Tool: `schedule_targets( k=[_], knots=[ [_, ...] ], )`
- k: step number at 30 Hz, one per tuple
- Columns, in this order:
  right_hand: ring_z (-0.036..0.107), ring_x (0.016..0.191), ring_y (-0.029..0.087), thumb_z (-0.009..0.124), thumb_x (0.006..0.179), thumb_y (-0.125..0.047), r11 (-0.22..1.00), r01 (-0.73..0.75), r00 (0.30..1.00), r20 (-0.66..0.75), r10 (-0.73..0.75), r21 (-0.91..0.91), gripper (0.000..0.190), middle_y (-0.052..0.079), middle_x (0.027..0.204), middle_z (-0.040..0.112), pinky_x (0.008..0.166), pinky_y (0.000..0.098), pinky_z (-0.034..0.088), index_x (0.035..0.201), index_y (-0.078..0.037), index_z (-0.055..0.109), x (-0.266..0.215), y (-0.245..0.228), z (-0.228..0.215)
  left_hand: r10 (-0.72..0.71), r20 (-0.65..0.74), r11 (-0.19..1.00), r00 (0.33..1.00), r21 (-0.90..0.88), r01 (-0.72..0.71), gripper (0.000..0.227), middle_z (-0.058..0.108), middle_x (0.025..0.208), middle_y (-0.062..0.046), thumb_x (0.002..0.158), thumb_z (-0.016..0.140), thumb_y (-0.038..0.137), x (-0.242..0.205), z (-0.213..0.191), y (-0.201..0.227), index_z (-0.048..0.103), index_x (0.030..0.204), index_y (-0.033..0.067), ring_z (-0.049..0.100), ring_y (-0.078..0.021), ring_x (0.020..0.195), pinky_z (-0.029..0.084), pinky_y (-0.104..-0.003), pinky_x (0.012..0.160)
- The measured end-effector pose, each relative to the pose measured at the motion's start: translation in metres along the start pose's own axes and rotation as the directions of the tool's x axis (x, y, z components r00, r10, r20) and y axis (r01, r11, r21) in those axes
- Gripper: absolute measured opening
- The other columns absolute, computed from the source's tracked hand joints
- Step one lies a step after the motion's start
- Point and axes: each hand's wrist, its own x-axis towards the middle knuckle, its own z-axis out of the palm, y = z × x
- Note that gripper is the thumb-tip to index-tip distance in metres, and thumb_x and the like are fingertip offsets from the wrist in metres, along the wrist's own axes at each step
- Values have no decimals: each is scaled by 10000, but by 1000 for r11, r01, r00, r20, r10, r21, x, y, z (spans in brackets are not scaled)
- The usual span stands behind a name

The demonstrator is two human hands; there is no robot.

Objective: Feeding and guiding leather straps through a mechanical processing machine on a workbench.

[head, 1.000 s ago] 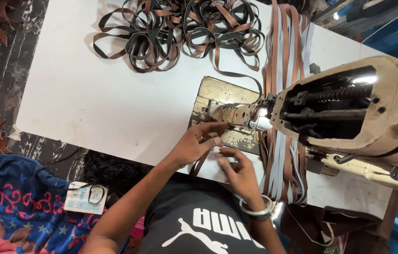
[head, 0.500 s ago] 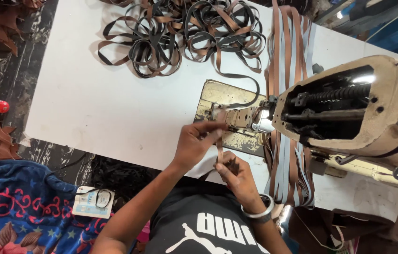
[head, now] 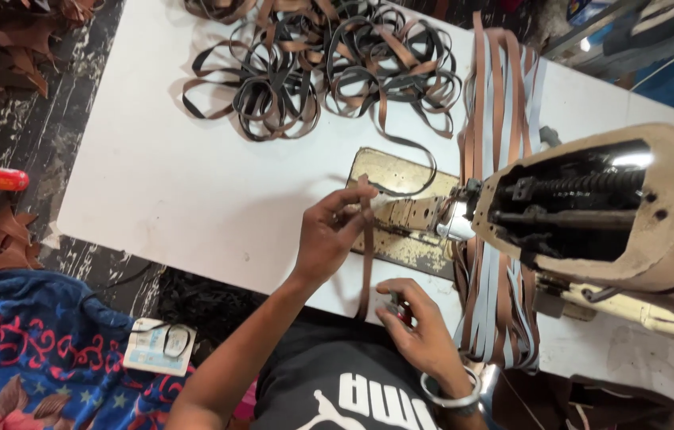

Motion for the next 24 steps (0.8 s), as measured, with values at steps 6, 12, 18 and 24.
schedule_targets(
  k=[6,12,18,24],
  knots=[
    [727,792,131,689,927,-87,985,170,967,-197,-161,30,109,64,996,721,684,257,604,996,-54,612,2,44,-46,-68,-62,927,996,366,86,477,727,792,-38,914,741,-21,-4,-11,-10,696,1360,143,488,-70,625,422,-243,546],
    [614,734,117,582,1046,-196,995,-26,903,-425,66,100,213,44,855,711,642,248,503,1121,-27,689,17,39,-89,134,-51,860,990,501,-91,602,741,1098,-123,857,732,-46,-4,-26,-23,596,1417,127,740,-148,774,633,-273,651],
    [563,755,101,555,1083,-276,989,-97,898,-420,135,112,340,30,864,674,671,256,456,1109,16,728,29,54,-95,207,-59,790,977,599,-131,631,634,1364,-165,838,733,-67,-1,-42,-23,544,1418,97,738,-174,814,609,-280,643],
    [556,780,102,567,1072,-271,972,-89,895,-410,174,217,334,18,897,664,690,250,453,1095,24,721,28,68,-100,331,-67,689,941,699,-193,592,689,1257,-148,864,684,-81,0,-60,-11,566,1422,76,742,-188,820,631,-294,675]
  ],
)
